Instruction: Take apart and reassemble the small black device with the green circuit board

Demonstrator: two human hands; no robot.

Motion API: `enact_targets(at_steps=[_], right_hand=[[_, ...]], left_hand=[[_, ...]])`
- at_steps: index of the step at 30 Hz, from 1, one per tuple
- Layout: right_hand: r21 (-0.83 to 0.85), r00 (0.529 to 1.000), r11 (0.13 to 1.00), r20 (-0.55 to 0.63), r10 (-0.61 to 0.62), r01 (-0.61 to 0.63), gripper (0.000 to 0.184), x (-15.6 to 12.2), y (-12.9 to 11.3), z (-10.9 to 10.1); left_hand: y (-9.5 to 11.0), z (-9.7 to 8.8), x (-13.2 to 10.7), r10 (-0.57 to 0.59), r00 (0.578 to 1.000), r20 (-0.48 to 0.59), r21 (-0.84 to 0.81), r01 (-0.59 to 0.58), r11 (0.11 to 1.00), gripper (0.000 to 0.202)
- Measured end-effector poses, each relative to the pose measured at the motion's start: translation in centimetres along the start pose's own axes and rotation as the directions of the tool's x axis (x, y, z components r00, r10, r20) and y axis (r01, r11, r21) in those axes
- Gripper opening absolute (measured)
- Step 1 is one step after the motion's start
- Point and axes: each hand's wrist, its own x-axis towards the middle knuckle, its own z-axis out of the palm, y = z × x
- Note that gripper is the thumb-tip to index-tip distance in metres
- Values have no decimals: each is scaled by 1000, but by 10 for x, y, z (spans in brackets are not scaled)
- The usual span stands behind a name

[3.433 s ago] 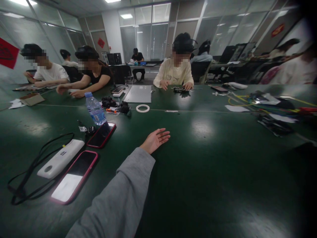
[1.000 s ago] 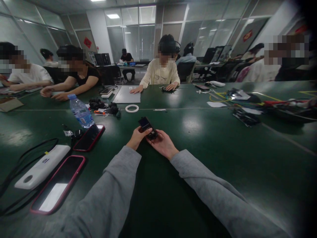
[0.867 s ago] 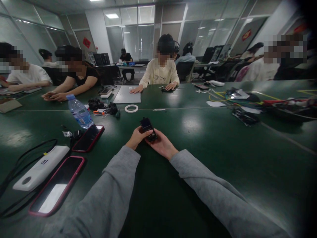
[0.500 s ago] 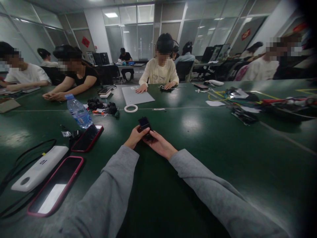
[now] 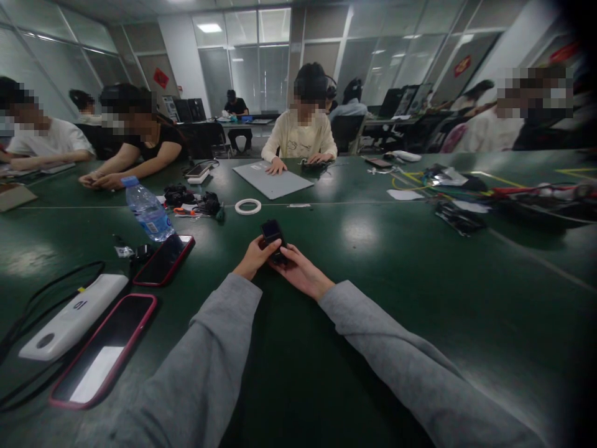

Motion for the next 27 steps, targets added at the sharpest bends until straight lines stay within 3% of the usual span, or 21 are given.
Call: enact_targets(at_steps=[27], right_hand=[[-22,1000,1000,2,7,-7,30,-3,-2,4]], left_hand=[[2,1,-2,-50,999,8,-23,50,998,50]])
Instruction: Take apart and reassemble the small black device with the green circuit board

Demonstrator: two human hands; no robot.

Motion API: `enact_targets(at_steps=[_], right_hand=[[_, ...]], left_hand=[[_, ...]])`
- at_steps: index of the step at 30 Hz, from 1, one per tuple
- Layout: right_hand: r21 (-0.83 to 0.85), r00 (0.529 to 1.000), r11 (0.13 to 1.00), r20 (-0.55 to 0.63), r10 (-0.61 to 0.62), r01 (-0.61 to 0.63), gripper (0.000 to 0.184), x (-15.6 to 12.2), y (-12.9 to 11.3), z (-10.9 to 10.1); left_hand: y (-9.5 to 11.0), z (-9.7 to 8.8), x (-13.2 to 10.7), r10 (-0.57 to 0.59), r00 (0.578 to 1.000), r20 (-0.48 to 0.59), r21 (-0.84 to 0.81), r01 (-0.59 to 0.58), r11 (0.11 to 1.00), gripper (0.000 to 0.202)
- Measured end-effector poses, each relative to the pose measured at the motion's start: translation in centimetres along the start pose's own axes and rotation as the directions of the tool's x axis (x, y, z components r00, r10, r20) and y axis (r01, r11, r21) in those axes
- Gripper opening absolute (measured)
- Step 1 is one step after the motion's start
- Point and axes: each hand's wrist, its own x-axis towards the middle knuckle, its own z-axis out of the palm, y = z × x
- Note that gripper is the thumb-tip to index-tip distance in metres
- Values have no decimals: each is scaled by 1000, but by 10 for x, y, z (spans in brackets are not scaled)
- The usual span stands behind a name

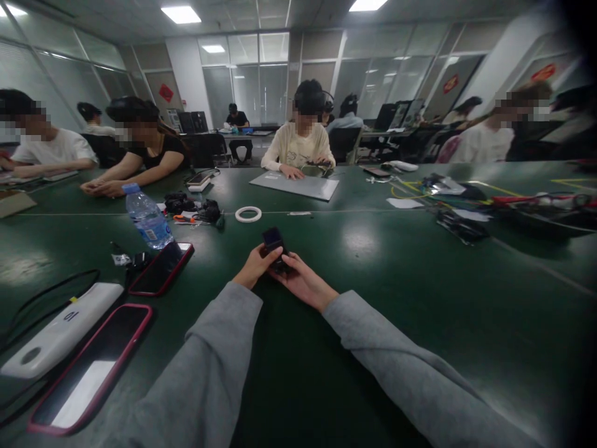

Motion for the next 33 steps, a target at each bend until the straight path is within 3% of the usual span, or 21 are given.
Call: enact_targets(at_steps=[11,19,33], right_hand=[[28,1000,1000,13,4,-4,26,-1,-1,0],[130,998,990,-41,50,-44,24,5,0,-10],[140,996,988,-51,68,-60,23,3,-3,-7]], left_hand=[[-4,-2,4,-6,1000,-5,-31,6,1000,50],[-2,-4,2,-22,993,117,-94,33,995,54],[1,-7,2,-51,988,146,-166,76,983,52]])
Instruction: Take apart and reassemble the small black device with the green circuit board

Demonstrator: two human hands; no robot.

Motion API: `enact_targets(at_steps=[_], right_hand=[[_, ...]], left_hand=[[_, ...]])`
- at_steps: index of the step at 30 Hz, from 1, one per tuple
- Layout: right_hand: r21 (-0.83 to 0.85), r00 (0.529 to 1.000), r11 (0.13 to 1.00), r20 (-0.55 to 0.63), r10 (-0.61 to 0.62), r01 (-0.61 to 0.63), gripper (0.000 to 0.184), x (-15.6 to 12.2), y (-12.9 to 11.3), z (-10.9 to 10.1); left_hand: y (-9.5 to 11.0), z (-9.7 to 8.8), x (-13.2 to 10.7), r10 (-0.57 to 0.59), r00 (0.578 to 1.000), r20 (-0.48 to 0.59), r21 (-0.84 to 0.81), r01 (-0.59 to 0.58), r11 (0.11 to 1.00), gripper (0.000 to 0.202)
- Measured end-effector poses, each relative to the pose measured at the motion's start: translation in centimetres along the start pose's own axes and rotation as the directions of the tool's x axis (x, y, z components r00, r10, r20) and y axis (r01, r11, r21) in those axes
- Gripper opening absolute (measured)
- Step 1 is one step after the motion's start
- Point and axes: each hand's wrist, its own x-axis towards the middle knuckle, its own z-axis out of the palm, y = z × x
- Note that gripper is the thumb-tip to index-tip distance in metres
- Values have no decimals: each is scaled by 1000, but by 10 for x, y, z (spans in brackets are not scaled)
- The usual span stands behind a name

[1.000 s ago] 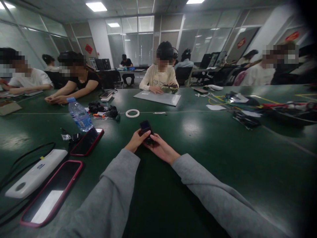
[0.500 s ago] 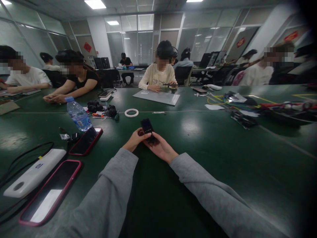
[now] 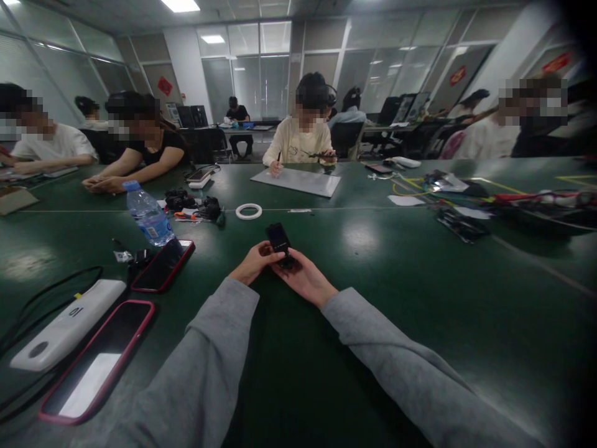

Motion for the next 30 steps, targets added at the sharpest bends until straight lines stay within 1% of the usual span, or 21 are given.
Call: enact_targets(at_steps=[7,14,26,30], right_hand=[[-7,1000,1000,-4,-3,3,25,0,0,2],[-19,1000,1000,-2,-5,5,25,1,2,-1],[-37,1000,999,-5,2,-2,27,2,2,-1],[-41,1000,999,1,-2,2,27,2,3,-1]], left_hand=[[1,1,0,-6,1000,-22,-18,6,1000,53],[3,3,-1,-34,998,-55,-63,30,998,54],[-1,2,3,-22,995,-102,-103,11,995,57],[-2,1,3,-16,995,-94,-89,7,996,57]])
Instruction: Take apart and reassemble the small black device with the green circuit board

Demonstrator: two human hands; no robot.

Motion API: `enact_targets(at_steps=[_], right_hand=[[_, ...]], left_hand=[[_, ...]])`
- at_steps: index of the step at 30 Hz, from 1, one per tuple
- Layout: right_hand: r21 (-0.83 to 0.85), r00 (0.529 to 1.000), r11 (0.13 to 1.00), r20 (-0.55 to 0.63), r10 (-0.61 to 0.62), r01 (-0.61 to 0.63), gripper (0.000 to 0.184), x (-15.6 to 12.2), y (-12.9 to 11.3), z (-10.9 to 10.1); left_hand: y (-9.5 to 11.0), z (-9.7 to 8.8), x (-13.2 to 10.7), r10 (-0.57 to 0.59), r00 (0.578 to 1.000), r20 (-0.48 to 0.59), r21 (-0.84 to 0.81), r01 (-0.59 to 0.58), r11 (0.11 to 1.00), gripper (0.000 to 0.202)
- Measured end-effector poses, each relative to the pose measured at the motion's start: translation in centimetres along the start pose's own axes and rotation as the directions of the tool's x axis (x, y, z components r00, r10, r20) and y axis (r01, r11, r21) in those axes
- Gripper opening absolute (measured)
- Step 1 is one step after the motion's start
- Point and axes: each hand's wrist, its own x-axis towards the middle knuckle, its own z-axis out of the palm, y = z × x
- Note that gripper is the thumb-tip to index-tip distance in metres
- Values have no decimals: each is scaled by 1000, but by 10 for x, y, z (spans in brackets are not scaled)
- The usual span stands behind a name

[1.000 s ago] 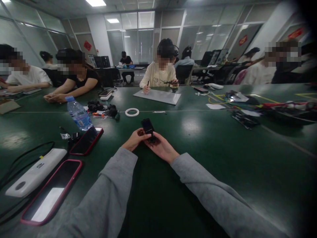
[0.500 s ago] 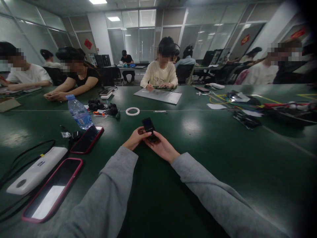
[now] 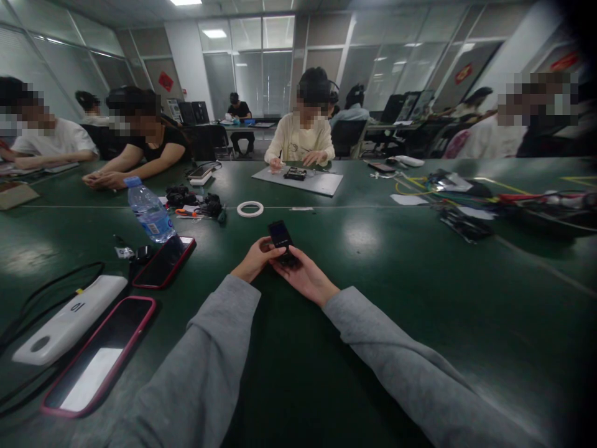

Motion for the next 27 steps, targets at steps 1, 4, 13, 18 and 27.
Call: enact_targets(at_steps=[1,4,13,18,27], right_hand=[[-4,1000,1000,4,0,0,27,0,0,0],[-19,1000,1000,19,-4,4,28,0,1,-1],[-53,1000,999,25,-5,7,29,-1,1,1],[-45,999,999,-15,-28,28,29,-1,1,3],[-111,975,977,-114,-193,181,36,1,7,12]], left_hand=[[0,0,0,3,1000,4,6,-3,1000,57],[0,-2,0,7,1000,16,14,-7,1000,57],[-1,-4,-1,0,1000,18,50,-1,999,61],[1,-2,-2,-2,1000,11,36,2,999,62],[1,-3,-1,13,1000,-13,1,-13,1000,64]])
